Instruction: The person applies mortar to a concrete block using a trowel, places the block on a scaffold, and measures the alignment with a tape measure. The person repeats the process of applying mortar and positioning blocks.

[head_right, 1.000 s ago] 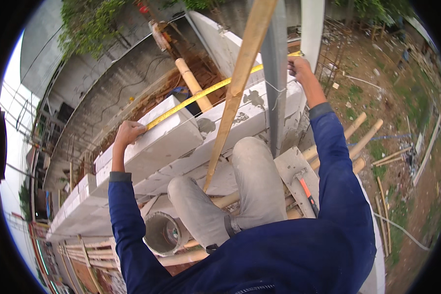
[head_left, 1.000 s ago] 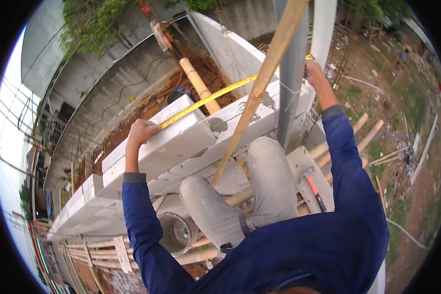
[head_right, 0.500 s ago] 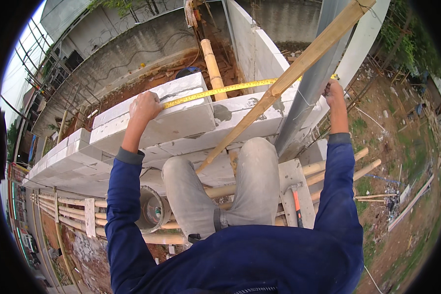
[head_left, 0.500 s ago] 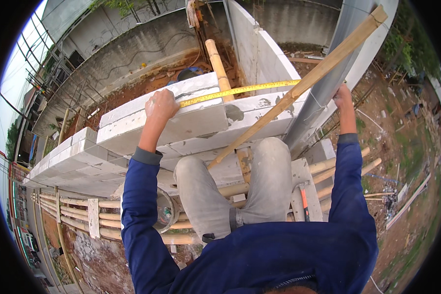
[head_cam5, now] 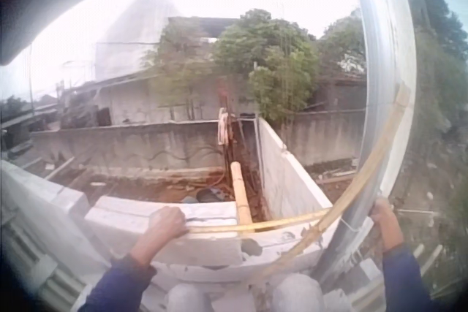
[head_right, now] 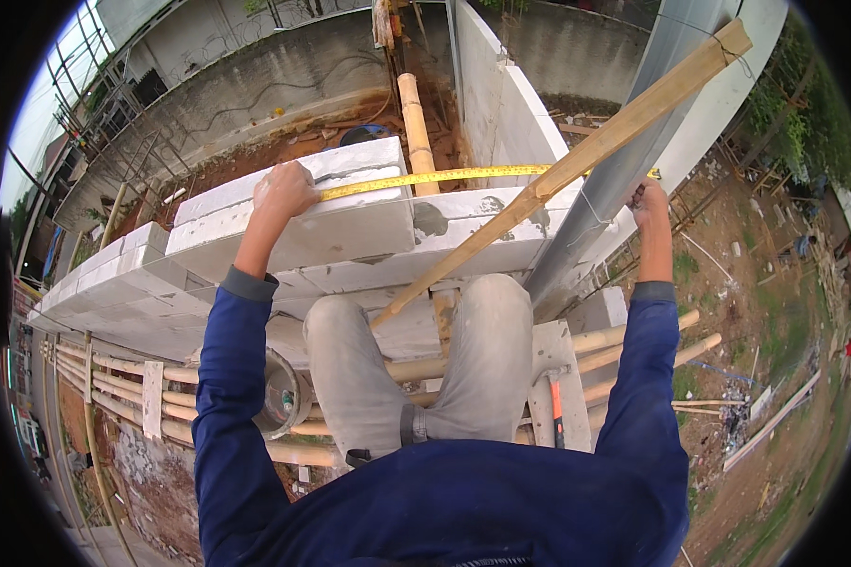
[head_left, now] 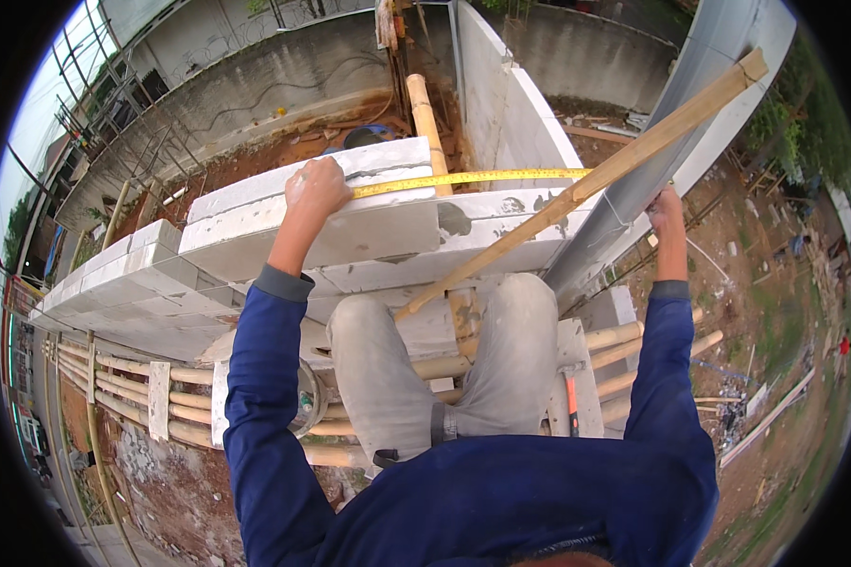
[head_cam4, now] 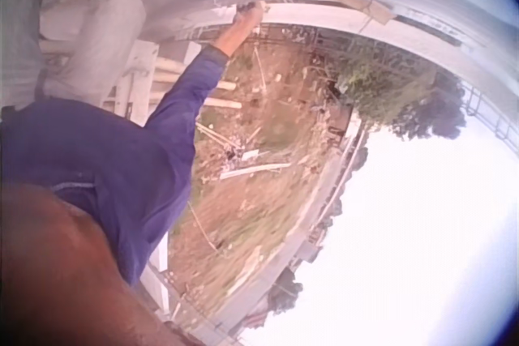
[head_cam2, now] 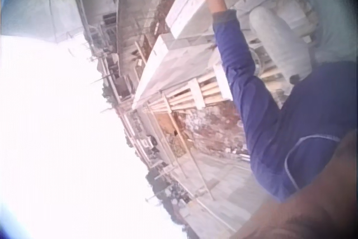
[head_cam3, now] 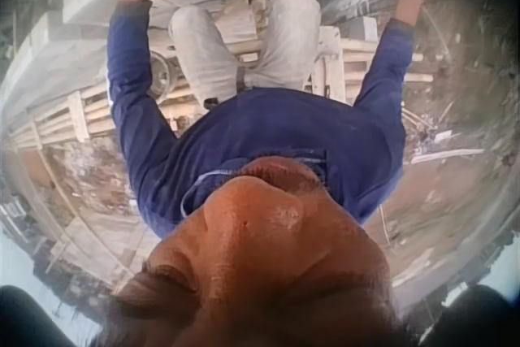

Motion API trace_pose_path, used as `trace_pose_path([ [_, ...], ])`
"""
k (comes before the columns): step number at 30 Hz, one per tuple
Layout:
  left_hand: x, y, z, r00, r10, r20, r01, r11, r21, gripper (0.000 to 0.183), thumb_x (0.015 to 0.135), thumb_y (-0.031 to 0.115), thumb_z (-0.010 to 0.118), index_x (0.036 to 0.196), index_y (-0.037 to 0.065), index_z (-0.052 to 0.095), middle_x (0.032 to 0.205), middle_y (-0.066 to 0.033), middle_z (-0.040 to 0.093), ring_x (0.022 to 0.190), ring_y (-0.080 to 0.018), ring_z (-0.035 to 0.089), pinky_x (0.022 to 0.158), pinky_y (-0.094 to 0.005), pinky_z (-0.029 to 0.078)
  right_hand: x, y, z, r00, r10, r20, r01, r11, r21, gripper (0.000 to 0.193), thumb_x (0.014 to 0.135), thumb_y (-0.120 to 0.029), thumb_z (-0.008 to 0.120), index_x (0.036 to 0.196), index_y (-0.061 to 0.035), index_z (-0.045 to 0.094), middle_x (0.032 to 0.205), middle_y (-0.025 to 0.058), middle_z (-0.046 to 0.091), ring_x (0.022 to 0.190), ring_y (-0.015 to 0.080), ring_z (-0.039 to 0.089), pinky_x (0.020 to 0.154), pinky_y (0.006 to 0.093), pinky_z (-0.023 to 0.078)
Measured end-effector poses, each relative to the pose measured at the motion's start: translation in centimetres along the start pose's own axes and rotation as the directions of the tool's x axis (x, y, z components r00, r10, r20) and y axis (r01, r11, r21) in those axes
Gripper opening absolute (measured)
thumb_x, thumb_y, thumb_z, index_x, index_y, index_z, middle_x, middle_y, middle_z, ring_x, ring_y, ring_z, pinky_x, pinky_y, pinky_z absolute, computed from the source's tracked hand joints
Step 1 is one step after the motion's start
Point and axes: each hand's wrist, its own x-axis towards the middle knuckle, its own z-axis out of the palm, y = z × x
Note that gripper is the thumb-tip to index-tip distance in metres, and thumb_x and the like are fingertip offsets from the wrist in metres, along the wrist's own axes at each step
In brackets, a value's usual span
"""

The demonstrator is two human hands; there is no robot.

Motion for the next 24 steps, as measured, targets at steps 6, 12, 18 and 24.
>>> trace_pose_path([
  [6,-0.1,0.4,-0.4,1.000,0.025,-0.006,-0.026,1.000,-0.009,0.022,0.078,0.023,0.071,0.091,0.009,0.084,0.098,-0.0182,0.079,0.097,-0.0366,0.077,0.085,-0.0453,0.062,1.2,0.1,-1.2,0.997,-0.033,0.076,0.033,0.999,-0.003,0.014,0.099,-0.015,0.058,0.093,-0.0114,0.070,0.076,-0.0010,0.069,0.063,0.0130,0.062,0.059,0.0317,0.049],
  [12,0.1,0.4,-0.4,0.999,0.017,0.045,-0.017,1.000,0.014,0.024,0.084,0.016,0.067,0.099,0.004,0.082,0.109,-0.0213,0.079,0.105,-0.0373,0.077,0.089,-0.0447,0.061,0.6,0.2,-0.7,0.996,-0.026,0.088,0.024,0.999,0.028,0.013,0.099,-0.014,0.058,0.099,-0.0102,0.071,0.082,0.0003,0.071,0.069,0.0147,0.065,0.063,0.0345,0.051],
  [18,0.2,0.3,0.2,1.000,-0.015,0.005,0.015,1.000,-0.008,0.027,0.081,0.025,0.070,0.094,0.005,0.083,0.103,-0.0194,0.079,0.102,-0.0381,0.077,0.087,-0.0476,0.062,0.3,-0.2,-0.7,0.997,-0.021,0.077,0.020,1.000,0.020,0.013,0.099,-0.015,0.058,0.100,-0.0107,0.070,0.085,0.0011,0.072,0.071,0.0147,0.066,0.065,0.0351,0.052],
  [24,-0.2,0.5,-0.2,0.999,-0.035,0.029,0.035,0.999,-0.015,0.028,0.082,0.022,0.070,0.099,0.003,0.082,0.106,-0.0213,0.079,0.107,-0.0379,0.076,0.090,-0.0470,0.061,0.1,-0.3,-0.6,0.998,-0.012,0.063,0.011,1.000,0.015,0.011,0.099,-0.015,0.059,0.099,-0.0111,0.070,0.085,0.0006,0.071,0.070,0.0146,0.064,0.066,0.0345,0.051],
])
